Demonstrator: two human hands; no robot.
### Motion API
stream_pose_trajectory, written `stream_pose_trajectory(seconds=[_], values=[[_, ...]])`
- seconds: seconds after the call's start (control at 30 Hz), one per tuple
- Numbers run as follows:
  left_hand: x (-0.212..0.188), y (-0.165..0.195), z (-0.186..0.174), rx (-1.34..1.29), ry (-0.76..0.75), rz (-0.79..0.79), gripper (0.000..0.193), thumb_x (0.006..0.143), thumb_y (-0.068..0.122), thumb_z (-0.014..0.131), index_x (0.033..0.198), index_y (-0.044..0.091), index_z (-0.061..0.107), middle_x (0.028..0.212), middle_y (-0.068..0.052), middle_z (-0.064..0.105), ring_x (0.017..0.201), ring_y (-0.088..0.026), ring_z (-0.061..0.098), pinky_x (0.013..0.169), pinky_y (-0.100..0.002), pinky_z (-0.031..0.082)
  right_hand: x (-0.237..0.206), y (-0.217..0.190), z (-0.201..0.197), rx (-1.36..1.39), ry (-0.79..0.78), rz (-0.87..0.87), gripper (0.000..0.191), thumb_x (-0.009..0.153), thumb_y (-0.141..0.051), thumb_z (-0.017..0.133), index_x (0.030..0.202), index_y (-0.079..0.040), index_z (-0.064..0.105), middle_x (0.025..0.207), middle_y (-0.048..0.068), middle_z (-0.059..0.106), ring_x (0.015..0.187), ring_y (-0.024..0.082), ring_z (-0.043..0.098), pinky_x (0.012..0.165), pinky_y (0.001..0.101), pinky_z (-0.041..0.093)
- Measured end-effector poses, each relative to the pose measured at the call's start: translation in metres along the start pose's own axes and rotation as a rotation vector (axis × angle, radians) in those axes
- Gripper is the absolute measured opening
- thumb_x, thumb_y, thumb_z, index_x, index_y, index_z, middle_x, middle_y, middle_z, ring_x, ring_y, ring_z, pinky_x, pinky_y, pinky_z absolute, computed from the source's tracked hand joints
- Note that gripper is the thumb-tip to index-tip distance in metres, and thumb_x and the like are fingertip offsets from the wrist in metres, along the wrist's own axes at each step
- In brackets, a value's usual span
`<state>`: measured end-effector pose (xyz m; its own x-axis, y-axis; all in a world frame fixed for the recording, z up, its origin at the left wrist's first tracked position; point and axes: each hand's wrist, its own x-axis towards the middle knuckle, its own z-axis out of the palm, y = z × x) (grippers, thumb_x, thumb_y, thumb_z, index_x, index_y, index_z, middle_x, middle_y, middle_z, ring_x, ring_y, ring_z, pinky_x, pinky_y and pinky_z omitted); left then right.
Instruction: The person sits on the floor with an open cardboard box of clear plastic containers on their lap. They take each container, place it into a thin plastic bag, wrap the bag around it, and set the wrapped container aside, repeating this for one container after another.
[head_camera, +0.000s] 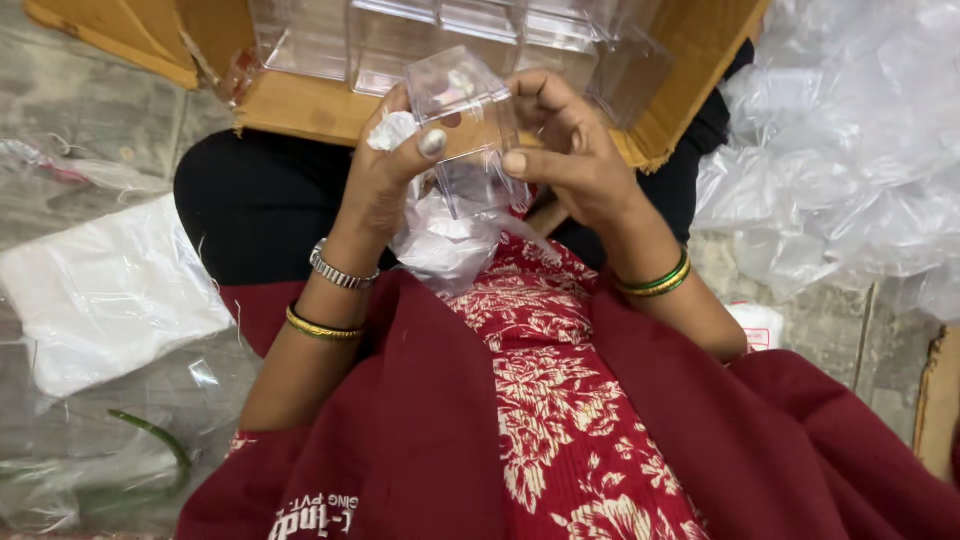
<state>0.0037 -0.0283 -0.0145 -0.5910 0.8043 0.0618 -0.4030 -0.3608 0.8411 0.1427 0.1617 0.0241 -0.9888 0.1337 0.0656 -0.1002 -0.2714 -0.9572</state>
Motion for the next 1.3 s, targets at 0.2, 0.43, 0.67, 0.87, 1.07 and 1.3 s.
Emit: stream_pose_trajectory(seconds=[0.2,0.43,0.67,0.87,1.07,1.3], values=[[-0.008,-0.004,0.017,-0.006,0.009,-0.006,0.082,0.084,0.039,0.082,0.147,-0.001,0.049,0.123,-0.009,0.064,0.104,-0.014,0.060,0.085,-0.026,0.052,-0.022,-0.002,0.007,0.099,0.074,0.013,0.067,0.088,-0.003,0.078,0.145,-0.004,0.042,0.136,0.014,0.061,0.130,0.026,0.062,0.110,0.0398,0.056],[-0.013,-0.011,0.024,-0.038,0.018,0.036,0.075,0.087,0.034,0.080,0.144,-0.002,0.048,0.126,-0.009,0.064,0.115,-0.015,0.065,0.101,-0.031,0.056,-0.044,-0.014,0.017,-0.188,0.224,-0.155,0.066,0.092,-0.002,0.078,0.149,-0.003,0.045,0.132,0.012,0.061,0.121,0.021,0.065,0.107,0.0345,0.057],[-0.015,-0.024,0.016,-0.010,0.036,0.052,0.075,0.091,0.039,0.078,0.148,-0.001,0.051,0.119,-0.011,0.068,0.097,-0.009,0.058,0.090,-0.024,0.052,-0.041,-0.001,-0.001,-0.067,0.228,-0.059,0.032,0.098,-0.005,0.072,0.128,0.002,0.063,0.124,0.014,0.070,0.099,0.017,0.067,0.083,0.0290,0.059],[-0.016,-0.024,0.015,-0.193,0.225,-0.026,0.073,0.089,0.042,0.072,0.142,-0.003,0.048,0.106,-0.016,0.067,0.069,-0.013,0.056,0.057,-0.026,0.047,-0.045,0.002,0.022,-0.146,0.463,-0.136,0.016,0.095,-0.012,0.068,0.107,-0.002,0.066,0.117,0.024,0.071,0.103,0.030,0.073,0.090,0.0373,0.065],[-0.019,-0.019,0.022,-0.148,0.041,-0.065,0.074,0.089,0.039,0.072,0.144,-0.003,0.047,0.114,-0.015,0.067,0.108,-0.024,0.069,0.094,-0.039,0.062,-0.040,0.005,0.025,-0.410,0.051,-0.451,0.022,0.096,-0.011,0.081,0.103,-0.013,0.060,0.166,0.012,0.027,0.158,0.025,0.028,0.128,0.0411,0.037],[-0.021,-0.019,0.020,-0.125,0.030,-0.035,0.078,0.089,0.033,0.074,0.150,-0.006,0.045,0.119,-0.016,0.068,0.122,-0.021,0.063,0.111,-0.036,0.051,-0.038,0.002,0.007,-0.154,0.082,-0.197,0.079,0.086,-0.010,0.089,0.148,-0.012,0.040,0.157,0.014,0.044,0.141,0.025,0.049,0.116,0.0407,0.052]])
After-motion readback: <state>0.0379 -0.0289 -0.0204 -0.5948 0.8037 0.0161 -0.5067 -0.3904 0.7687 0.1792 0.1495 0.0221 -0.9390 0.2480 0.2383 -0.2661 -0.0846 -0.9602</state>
